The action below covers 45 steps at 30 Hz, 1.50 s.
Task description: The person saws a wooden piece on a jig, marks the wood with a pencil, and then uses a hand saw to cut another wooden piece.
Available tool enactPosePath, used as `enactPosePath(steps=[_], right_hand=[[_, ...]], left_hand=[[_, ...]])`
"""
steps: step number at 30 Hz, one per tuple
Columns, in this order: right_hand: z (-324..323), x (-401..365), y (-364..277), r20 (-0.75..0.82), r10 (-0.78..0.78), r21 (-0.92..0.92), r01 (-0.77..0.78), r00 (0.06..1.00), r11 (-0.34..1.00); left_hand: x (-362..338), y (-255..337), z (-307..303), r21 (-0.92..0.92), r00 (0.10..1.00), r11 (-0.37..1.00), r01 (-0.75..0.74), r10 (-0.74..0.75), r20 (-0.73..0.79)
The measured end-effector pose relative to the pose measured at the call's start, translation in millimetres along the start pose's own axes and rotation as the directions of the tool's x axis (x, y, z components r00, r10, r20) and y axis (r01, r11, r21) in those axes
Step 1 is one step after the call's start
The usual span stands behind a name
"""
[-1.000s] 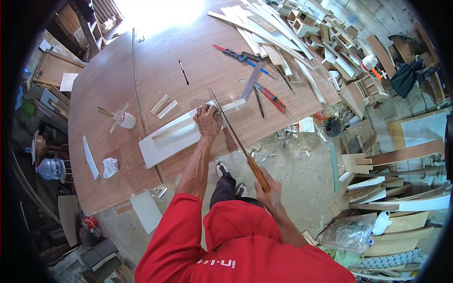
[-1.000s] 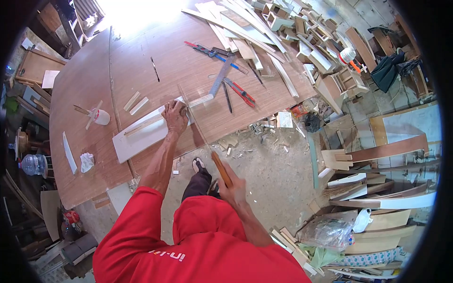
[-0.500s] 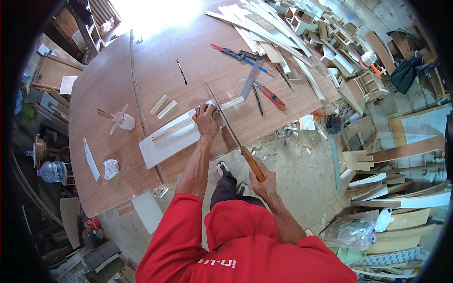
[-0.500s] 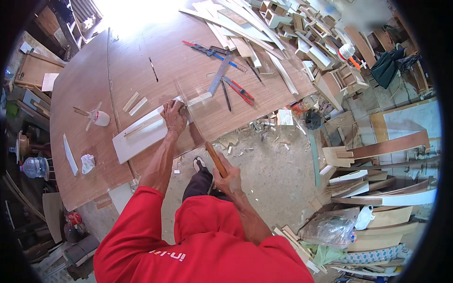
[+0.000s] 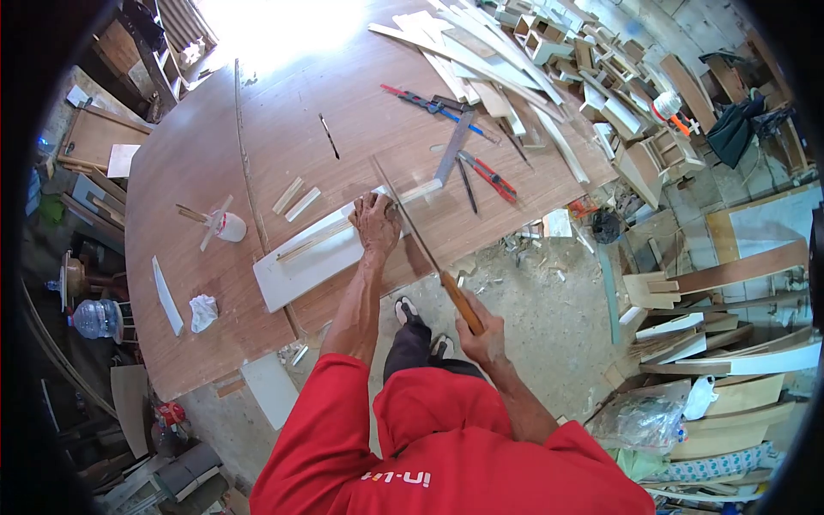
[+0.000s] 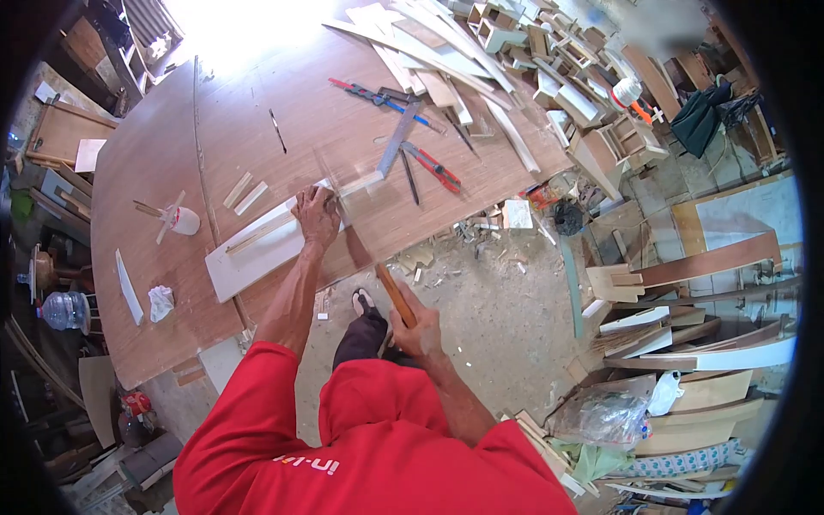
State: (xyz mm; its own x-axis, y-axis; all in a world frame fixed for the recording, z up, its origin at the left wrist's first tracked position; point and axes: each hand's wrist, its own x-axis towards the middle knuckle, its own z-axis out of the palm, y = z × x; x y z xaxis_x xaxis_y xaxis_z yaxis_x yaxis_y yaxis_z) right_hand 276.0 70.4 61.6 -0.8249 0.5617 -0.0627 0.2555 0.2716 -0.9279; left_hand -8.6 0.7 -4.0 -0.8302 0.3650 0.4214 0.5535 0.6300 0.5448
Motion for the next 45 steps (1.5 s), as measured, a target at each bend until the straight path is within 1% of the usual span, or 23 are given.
enactPosePath(steps=[2,4,6,7,8,10,11,13,14,18,21,23,26,27,29,30,32,33,35,38,42,44,45], right_hand=[[-16.3,-24.6,1.1,0.011,0.022,-0.037,-0.022,1.0,0.999],[-31.2,-54.7,1.0,0.033,0.043,-0.065,-0.04,0.999,0.997],[-43.0,-75.1,0.9,0.002,0.02,0.028,-0.02,1.0,0.999],[-38.9,-70.4,2.7,-0.05,-0.088,-0.007,0.088,0.995,0.996],[-32.7,-57.4,-3.2,-0.054,-0.085,-0.007,0.085,0.995,0.996],[-20.7,-26.6,-13.0,0.062,0.115,-0.104,-0.109,0.991,0.989],[-13.5,-19.3,-13.4,0.056,0.108,-0.089,-0.103,0.993,0.991],[-6.5,-4.9,-9.6,0.033,0.046,0.031,-0.047,0.998,0.998],[-10.5,-14.4,-7.8,0.036,0.046,0.029,-0.047,0.998,0.998],[-32.9,-57.5,5.9,-0.044,-0.109,-0.032,0.108,0.993,0.994],[-22.0,-37.6,-1.3,-0.046,-0.067,-0.052,0.064,0.997,0.997],[-0.9,-5.0,-8.1,0.04,0.098,-0.028,-0.097,0.994,0.995],[-3.1,-10.1,-4.9,0.036,0.099,0.01,-0.099,0.994,0.995],[-9.5,-23.4,2.1,-0.013,-0.026,0.013,0.026,1.0,1.0],[-28.8,-55.0,7.0,0.008,0.043,0.012,-0.043,0.999,0.999],[-29.3,-57.1,7.2,0.015,0.035,0.014,-0.035,0.999,0.999],[-31.7,-62.7,2.2,-0.011,-0.004,0.04,0.005,1.0,0.999],[-27.7,-53.9,3.7,-0.018,-0.001,0.039,0.002,1.0,0.999],[-12.4,-16.1,-12.0,0.055,0.113,-0.062,-0.11,0.992,0.992],[-0.4,-0.7,-8.8,0.031,0.078,-0.061,-0.076,0.996,0.995],[-28.7,-59.5,8.8,0.01,0.024,-0.069,-0.023,1.0,0.997],[-34.6,-75.8,7.5,-0.023,0.021,0.05,-0.02,1.0,0.999],[-32.0,-71.0,10.5,-0.03,0.024,0.05,-0.023,0.999,0.999]], left_hand=[[-3.9,1.0,1.6,-0.02,0.999,1.0,0.008,-0.009,-0.044],[-3.6,-0.8,1.4,0.0,0.999,0.999,0.037,-0.037,-0.011],[-3.0,-0.6,1.6,0.016,0.998,0.998,0.059,-0.06,0.024],[-2.2,0.2,0.5,0.013,0.998,0.999,0.052,-0.052,0.02],[-2.7,1.3,0.5,0.008,0.999,0.999,0.042,-0.042,0.018],[-6.5,2.6,1.2,0.005,0.999,1.0,0.03,-0.03,0.016],[-3.0,0.3,-2.4,0.014,1.0,1.0,0.007,-0.007,0.007],[0.7,-1.1,-0.6,-0.003,1.0,1.0,0.014,-0.014,0.004],[-2.4,-2.2,1.3,-0.022,0.999,0.999,0.036,-0.035,0.015],[-2.4,-3.6,0.9,0.002,0.998,0.999,0.037,-0.037,0.042],[-2.6,-1.0,2.1,-0.004,1.0,1.0,0.018,-0.018,-0.005],[-3.6,-0.7,-0.1,-0.015,1.0,1.0,0.006,-0.006,-0.014],[-1.7,-0.9,2.4,-0.026,1.0,1.0,0.004,-0.005,-0.027],[-4.2,-3.0,3.9,-0.022,0.999,0.999,0.03,-0.03,-0.021],[-2.9,-2.9,0.7,-0.019,0.999,0.999,0.046,-0.046,-0.002],[-2.6,-2.9,0.7,-0.022,0.998,0.998,0.059,-0.058,0.037],[-3.2,-2.1,0.5,-0.022,0.998,0.998,0.054,-0.053,0.023],[-2.2,-2.6,0.0,-0.014,0.999,0.999,0.043,-0.043,0.02],[-3.2,0.5,0.4,-0.006,0.999,0.999,0.032,-0.032,0.021],[2.5,0.2,0.3,-0.028,1.0,0.999,0.019,-0.02,-0.017],[-0.6,-1.1,0.5,0.0,0.999,0.999,0.053,-0.053,0.009],[-4.2,-1.4,1.6,0.015,0.998,0.998,0.057,-0.057,0.041],[-3.1,-1.4,1.9,0.008,0.999,0.999,0.046,-0.046,0.025]])
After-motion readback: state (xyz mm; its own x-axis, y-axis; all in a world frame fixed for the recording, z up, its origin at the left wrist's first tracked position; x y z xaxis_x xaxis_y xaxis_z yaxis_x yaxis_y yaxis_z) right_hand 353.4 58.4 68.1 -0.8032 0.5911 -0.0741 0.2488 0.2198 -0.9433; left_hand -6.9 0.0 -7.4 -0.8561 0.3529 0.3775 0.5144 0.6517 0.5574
